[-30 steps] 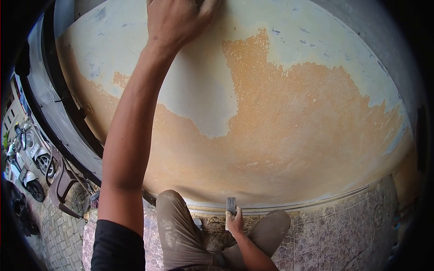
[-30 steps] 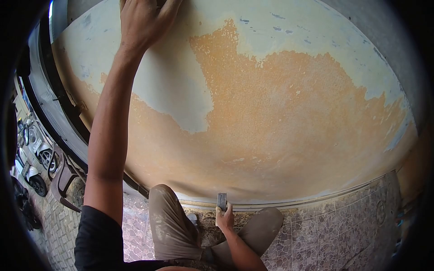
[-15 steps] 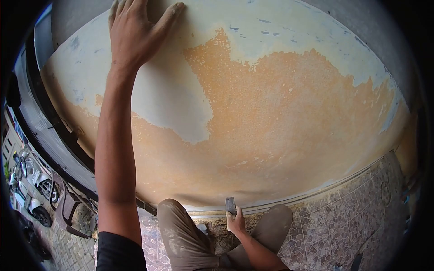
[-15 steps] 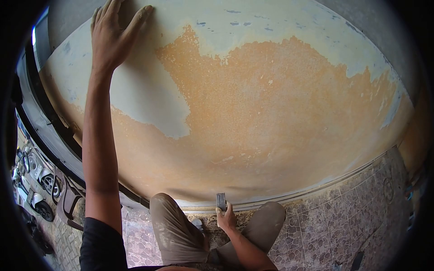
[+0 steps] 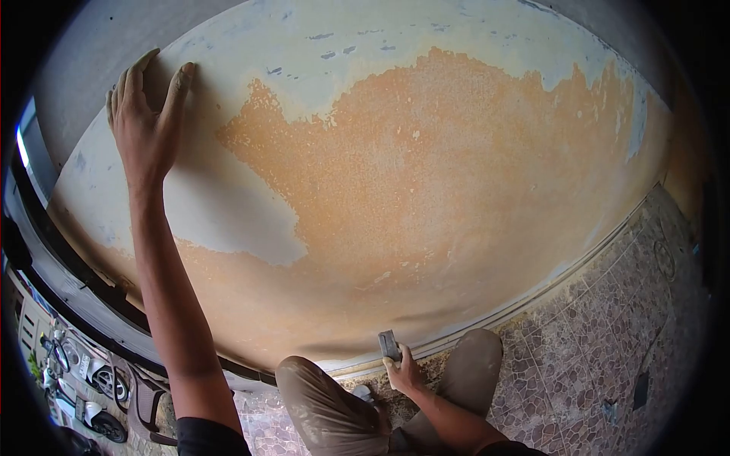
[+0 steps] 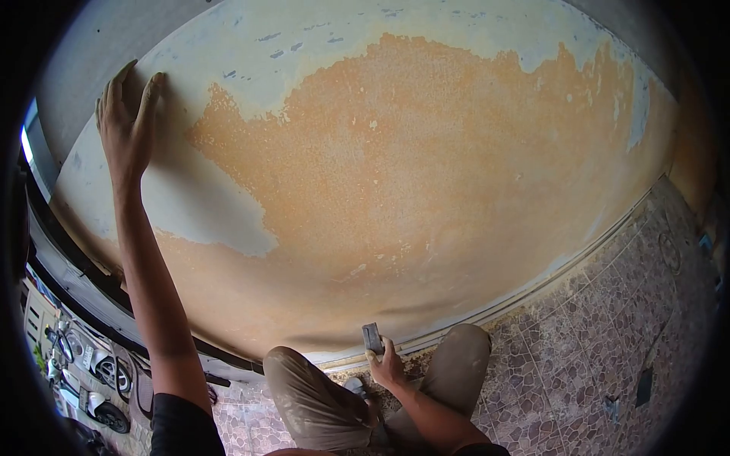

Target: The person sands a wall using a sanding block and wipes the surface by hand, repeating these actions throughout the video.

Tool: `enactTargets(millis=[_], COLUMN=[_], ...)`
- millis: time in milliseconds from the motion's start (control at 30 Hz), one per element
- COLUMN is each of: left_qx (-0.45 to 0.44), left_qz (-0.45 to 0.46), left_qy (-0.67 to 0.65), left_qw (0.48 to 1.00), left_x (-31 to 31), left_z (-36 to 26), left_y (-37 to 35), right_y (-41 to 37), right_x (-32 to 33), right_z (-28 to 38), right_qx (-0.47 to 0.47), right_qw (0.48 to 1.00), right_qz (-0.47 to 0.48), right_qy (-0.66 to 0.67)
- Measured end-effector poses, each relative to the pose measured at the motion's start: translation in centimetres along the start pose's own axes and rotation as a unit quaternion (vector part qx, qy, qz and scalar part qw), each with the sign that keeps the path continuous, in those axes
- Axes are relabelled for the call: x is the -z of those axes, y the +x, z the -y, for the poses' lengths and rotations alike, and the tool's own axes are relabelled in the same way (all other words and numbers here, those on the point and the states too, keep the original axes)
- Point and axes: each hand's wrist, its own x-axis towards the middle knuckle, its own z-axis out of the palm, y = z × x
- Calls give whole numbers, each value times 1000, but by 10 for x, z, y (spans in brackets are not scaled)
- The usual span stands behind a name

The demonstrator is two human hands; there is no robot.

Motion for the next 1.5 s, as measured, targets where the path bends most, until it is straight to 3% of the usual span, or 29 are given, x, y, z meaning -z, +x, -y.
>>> enactTargets(millis=[900,1100,1200,1500], left_qx=[-9,-45,-9,-6], left_qz=[-6,-60,-6,-14], left_qy=[-5,-32,-27,-33], left_qw=[1000,997,1000,999], left_x=[1,-4,-1,1], left_z=[-1,2,2,-1], left_y=[-1,-1,-3,-3], right_y=[0,2,3,1], right_x=[1,-5,-8,-5], right_z=[0,-11,-16,-10], right_qx=[-10,5,13,-3], right_qw=[1000,1000,1000,1000], right_qz=[12,9,7,16], right_qy=[-4,16,18,21])
